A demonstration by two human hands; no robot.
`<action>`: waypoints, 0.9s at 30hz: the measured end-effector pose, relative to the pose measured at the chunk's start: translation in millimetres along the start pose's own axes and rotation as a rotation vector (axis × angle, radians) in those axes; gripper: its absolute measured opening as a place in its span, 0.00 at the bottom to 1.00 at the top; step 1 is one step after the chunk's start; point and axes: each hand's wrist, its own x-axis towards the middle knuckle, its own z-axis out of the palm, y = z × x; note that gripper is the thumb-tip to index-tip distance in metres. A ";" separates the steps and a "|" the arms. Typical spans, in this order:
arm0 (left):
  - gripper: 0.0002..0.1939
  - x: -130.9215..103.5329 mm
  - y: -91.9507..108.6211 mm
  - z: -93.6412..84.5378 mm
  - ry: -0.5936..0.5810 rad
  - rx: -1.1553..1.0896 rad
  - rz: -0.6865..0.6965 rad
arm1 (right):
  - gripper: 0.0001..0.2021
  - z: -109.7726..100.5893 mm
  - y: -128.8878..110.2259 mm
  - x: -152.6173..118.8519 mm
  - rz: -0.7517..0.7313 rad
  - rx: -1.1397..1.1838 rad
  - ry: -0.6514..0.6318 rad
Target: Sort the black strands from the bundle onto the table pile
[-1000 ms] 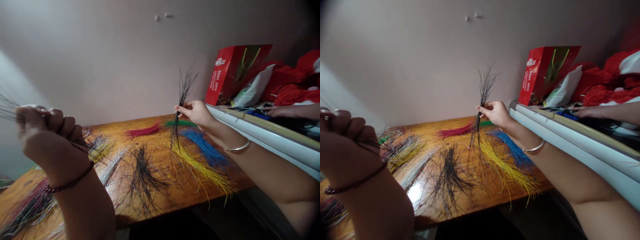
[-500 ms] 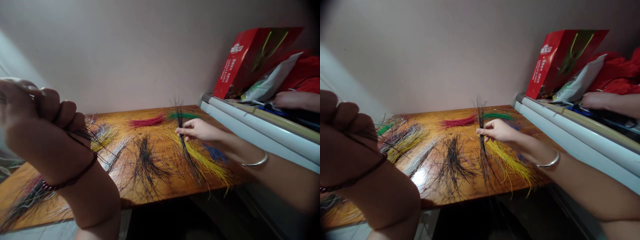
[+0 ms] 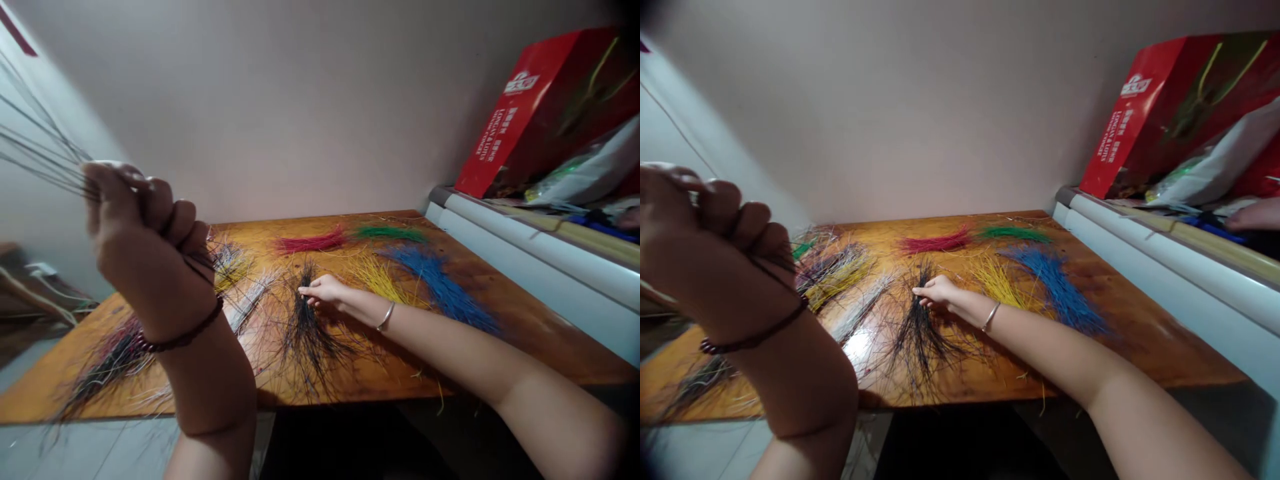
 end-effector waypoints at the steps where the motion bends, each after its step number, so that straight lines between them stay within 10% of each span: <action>1: 0.14 4.1 -4.2 -2.7 -0.067 0.024 0.021 | 0.16 0.1 1.9 2.3 -0.009 -0.017 0.004; 12: 0.17 12.0 -22.6 -1.8 -0.178 0.040 -0.087 | 0.10 -51.1 -44.1 -10.6 -0.335 -0.264 0.057; 18: 0.15 12.8 -25.8 -1.5 -0.234 -0.004 -0.177 | 0.10 -30.9 -72.1 -57.0 -0.674 -0.299 0.030; 27: 0.14 19.8 -53.6 -2.3 -0.363 -0.206 -0.517 | 0.23 -10.3 -106.1 -73.2 -0.689 0.112 -0.184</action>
